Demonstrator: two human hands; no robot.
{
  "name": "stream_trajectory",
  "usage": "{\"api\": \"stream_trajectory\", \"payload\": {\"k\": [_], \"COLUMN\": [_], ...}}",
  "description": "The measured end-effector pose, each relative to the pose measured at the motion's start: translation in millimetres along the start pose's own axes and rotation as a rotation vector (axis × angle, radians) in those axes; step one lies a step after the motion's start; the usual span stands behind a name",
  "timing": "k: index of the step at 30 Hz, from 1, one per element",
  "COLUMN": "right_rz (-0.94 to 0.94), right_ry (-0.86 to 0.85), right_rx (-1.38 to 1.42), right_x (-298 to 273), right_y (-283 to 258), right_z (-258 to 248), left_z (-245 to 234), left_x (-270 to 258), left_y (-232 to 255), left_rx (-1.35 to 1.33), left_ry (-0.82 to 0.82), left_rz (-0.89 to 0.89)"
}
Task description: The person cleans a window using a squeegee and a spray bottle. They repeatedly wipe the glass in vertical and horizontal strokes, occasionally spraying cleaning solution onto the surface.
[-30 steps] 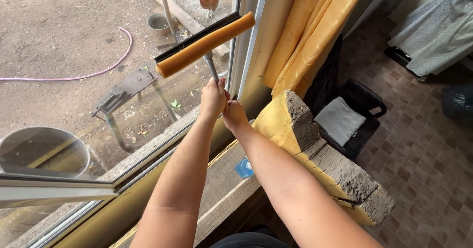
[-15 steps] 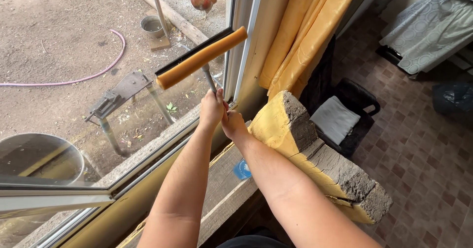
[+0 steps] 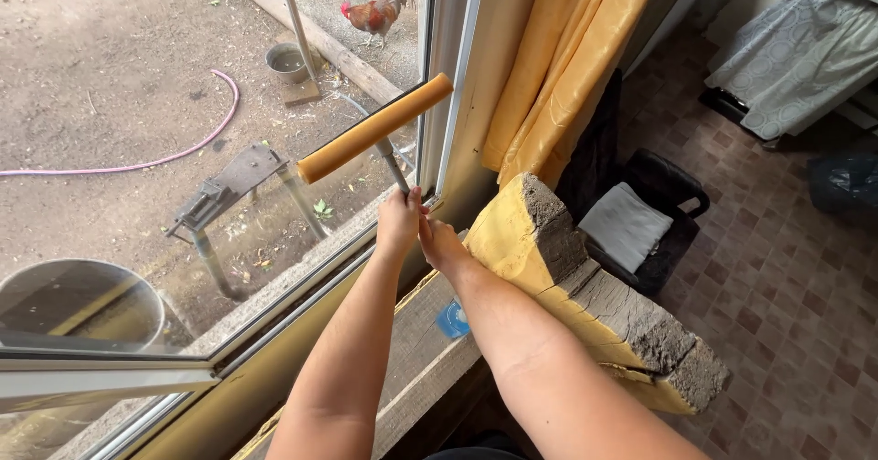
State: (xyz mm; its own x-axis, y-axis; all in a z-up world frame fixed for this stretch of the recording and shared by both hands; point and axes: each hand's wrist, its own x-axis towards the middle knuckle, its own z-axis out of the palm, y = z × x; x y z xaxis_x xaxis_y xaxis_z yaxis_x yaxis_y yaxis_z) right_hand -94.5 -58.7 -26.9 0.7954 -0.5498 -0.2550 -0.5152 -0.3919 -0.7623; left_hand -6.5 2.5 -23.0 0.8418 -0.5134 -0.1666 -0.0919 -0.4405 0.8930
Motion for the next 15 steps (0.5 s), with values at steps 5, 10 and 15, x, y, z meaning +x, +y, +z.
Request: {"api": "stream_trajectory", "payload": {"k": [5,10,15], "right_rz": [-0.195,-0.499,-0.579], "right_ry": [-0.127,0.092,0.176], "right_rx": [-0.047,0.068,0.771], "right_x": [-14,-16,-59], "right_y": [-29,-44,-86], "right_z": [-13,6,15], "left_z": [-25,-60,-126], "left_x": [-34,-65,-145], "left_y": [15,53,110], "left_rx": [0.038,0.11,0.029], "left_ry": [0.056,0.099,-0.129], "left_rz": [0.126,0.267,0.302]}}
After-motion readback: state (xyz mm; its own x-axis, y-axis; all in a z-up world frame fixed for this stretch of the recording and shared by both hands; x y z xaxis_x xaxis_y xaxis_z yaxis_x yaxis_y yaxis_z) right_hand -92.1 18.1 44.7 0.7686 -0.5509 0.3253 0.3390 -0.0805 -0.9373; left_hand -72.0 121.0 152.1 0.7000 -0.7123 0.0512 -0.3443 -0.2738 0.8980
